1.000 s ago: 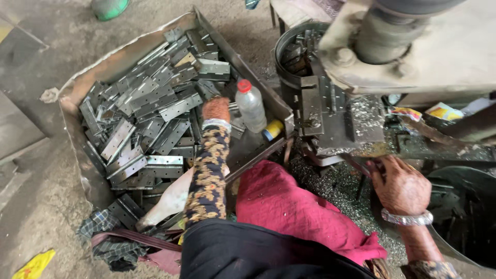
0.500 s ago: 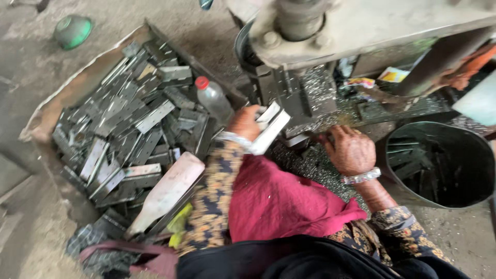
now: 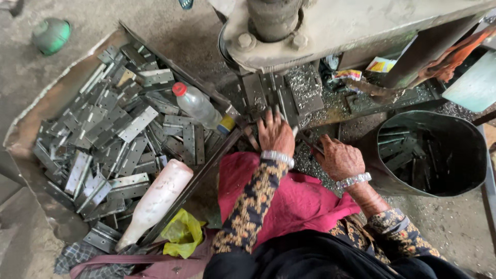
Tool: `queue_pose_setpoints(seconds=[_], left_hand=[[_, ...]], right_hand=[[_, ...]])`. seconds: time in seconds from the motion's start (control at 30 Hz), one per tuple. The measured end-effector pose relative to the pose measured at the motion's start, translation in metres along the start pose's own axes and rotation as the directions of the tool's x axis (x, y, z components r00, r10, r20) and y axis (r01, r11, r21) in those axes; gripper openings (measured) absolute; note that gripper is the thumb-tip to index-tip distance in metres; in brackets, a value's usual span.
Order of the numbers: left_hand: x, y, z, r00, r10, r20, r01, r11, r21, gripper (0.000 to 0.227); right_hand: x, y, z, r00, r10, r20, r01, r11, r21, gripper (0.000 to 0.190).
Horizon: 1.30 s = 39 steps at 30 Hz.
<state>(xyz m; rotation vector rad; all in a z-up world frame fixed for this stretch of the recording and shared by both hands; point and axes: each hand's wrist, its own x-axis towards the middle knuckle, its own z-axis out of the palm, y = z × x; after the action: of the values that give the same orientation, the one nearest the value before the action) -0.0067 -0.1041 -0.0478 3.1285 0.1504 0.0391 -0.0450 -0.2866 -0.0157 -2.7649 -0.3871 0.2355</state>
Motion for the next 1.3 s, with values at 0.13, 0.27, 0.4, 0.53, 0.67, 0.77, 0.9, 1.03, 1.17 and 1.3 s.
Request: queue_pose_setpoints(seconds=[0.13, 0.27, 0.4, 0.53, 0.67, 0.77, 0.9, 1.03, 1.17, 1.3], left_hand=[[0.022, 0.007, -0.013, 0.998, -0.046, -0.031, 0.048, 0.996, 0.08, 0.044], [0.027, 0.003, -0.009, 0.991, -0.035, -0.128, 0.036, 0.999, 0.007, 0.051], [0.011, -0.009, 0.012, 0.984, -0.021, -0.174, 0.032, 0.998, 0.057, 0.04], [0.021, -0.008, 0.01, 0.993, -0.031, -0.117, 0.031, 1.0, 0.003, 0.044], [-0.004, -0.018, 0.007, 0.978, 0.034, -0.205, -0.031, 0.999, 0.017, 0.048], [0.005, -0.018, -0.005, 0.999, 0.029, -0.042, -0.027, 0.999, 0.044, 0.045], [0.019, -0.01, -0.008, 0.992, 0.031, -0.124, -0.009, 0.985, 0.175, 0.042], [0.033, -0.004, -0.009, 0.987, 0.037, -0.156, -0.005, 0.979, 0.204, 0.044], [0.02, -0.016, 0.003, 0.978, 0.077, -0.192, -0.042, 0.983, 0.176, 0.043], [0.028, -0.02, 0.005, 0.985, 0.067, -0.157, -0.055, 0.995, 0.084, 0.037]], right_hand=[[0.002, 0.004, 0.003, 0.997, 0.031, 0.076, -0.03, 0.999, -0.015, 0.047], [0.009, 0.034, 0.045, 0.992, 0.053, 0.117, -0.057, 0.998, 0.03, 0.053], [0.005, 0.082, 0.128, 0.986, 0.112, 0.122, -0.125, 0.987, 0.103, 0.047], [0.018, 0.112, 0.173, 0.994, 0.019, 0.106, -0.038, 0.983, 0.18, 0.045], [0.008, 0.099, 0.17, 0.96, 0.105, 0.26, -0.154, 0.972, 0.176, 0.051], [0.015, 0.082, 0.119, 0.975, 0.077, 0.209, -0.098, 0.991, 0.093, 0.054], [0.009, 0.063, 0.082, 0.99, 0.012, 0.138, -0.017, 0.999, 0.034, 0.064], [0.003, 0.073, 0.113, 0.986, 0.102, 0.13, -0.113, 0.991, 0.077, 0.051], [0.002, 0.099, 0.168, 0.983, 0.094, 0.159, -0.116, 0.984, 0.134, 0.05], [0.012, 0.098, 0.16, 0.956, 0.092, 0.278, -0.139, 0.978, 0.156, 0.054]])
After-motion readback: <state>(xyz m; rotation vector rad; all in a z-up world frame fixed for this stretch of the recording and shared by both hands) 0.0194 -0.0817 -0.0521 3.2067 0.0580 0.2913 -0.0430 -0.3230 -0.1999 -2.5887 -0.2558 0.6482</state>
